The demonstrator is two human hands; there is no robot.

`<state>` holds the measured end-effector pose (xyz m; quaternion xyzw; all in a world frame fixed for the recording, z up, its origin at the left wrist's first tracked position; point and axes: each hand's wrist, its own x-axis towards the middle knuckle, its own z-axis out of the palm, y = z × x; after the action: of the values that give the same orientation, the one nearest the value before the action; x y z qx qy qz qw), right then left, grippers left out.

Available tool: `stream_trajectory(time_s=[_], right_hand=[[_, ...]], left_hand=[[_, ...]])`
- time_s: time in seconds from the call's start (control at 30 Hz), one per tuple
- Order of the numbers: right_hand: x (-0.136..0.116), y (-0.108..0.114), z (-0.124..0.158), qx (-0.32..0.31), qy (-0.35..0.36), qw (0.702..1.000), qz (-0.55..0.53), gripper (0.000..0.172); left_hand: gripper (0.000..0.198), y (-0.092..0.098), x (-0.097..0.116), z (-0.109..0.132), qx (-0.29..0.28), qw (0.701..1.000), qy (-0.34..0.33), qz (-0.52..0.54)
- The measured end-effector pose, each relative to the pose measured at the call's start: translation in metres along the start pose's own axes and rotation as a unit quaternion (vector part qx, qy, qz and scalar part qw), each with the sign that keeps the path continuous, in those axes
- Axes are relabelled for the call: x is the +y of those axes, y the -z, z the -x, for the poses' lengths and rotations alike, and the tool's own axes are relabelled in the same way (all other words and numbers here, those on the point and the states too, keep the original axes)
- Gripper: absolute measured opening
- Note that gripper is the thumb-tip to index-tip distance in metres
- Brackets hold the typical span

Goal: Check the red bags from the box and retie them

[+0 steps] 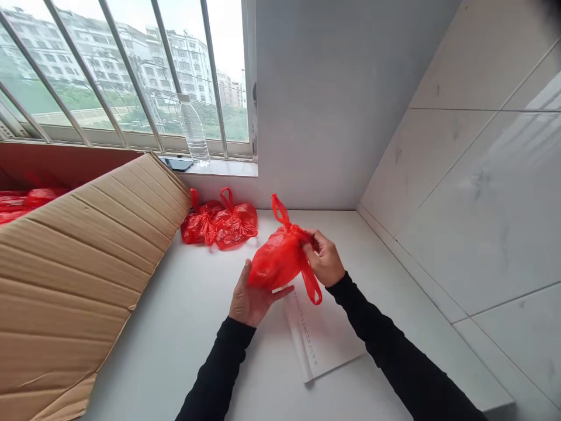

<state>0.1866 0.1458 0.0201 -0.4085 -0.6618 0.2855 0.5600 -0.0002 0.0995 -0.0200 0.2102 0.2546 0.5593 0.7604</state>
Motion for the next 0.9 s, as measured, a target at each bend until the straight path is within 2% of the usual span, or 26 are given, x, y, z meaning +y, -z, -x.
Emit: stream_trajectory(time_s=[0.07,0.17,0.3,0.4,0.5,0.57,0.6,0.67,0.73,0.8,0.83,0.9], right_hand=[[0.001,-0.018,0.016,-0.042,-0.027,0.998,-0.028,0.031],[0.005,-0.029,0.028,-0.048,-0.065,0.996,-0.039,0.037],[0.014,-0.022,0.029,0.013,-0.073,0.997,0.016,0.027],[0.022,-0.016,0.031,0.059,-0.093,0.994,0.026,0.025],[0.026,-0.017,0.034,0.045,-0.084,0.995,0.011,0.025],[0.024,-0.018,0.033,0.005,-0.064,0.998,0.013,0.032],[0.022,-0.018,0.032,-0.017,-0.055,0.998,0.027,0.03],[0.016,-0.019,0.026,-0.044,-0.041,0.996,0.058,0.02],[0.01,-0.021,0.018,-0.051,-0.032,0.996,0.067,0.017],[0.005,-0.024,0.011,-0.067,-0.026,0.996,0.059,0.017],[0.003,-0.025,0.009,-0.082,-0.021,0.995,0.055,0.017],[0.002,-0.028,0.003,-0.108,-0.015,0.993,0.05,0.017]], left_hand=[[0.045,0.006,0.003,0.001,0.035,0.999,-0.033,-0.009],[0.039,0.02,0.009,-0.001,0.084,0.993,-0.055,-0.055],[0.035,0.035,0.019,-0.007,0.129,0.982,-0.068,-0.123],[0.036,0.039,0.023,-0.009,0.165,0.97,-0.081,-0.158],[0.045,0.034,0.02,-0.008,0.135,0.974,-0.094,-0.158],[0.054,0.03,0.016,-0.007,0.101,0.972,-0.1,-0.185],[0.059,0.027,0.014,-0.006,0.099,0.965,-0.112,-0.217],[0.065,0.021,0.011,-0.003,0.129,0.927,-0.176,-0.307],[0.059,0.014,0.009,0.001,0.154,0.855,-0.28,-0.408],[0.046,0.007,0.007,0.005,0.132,0.783,-0.36,-0.49],[0.039,0.005,0.006,0.006,0.113,0.757,-0.382,-0.519],[0.022,0.007,0.006,0.005,0.1,0.724,-0.397,-0.555]])
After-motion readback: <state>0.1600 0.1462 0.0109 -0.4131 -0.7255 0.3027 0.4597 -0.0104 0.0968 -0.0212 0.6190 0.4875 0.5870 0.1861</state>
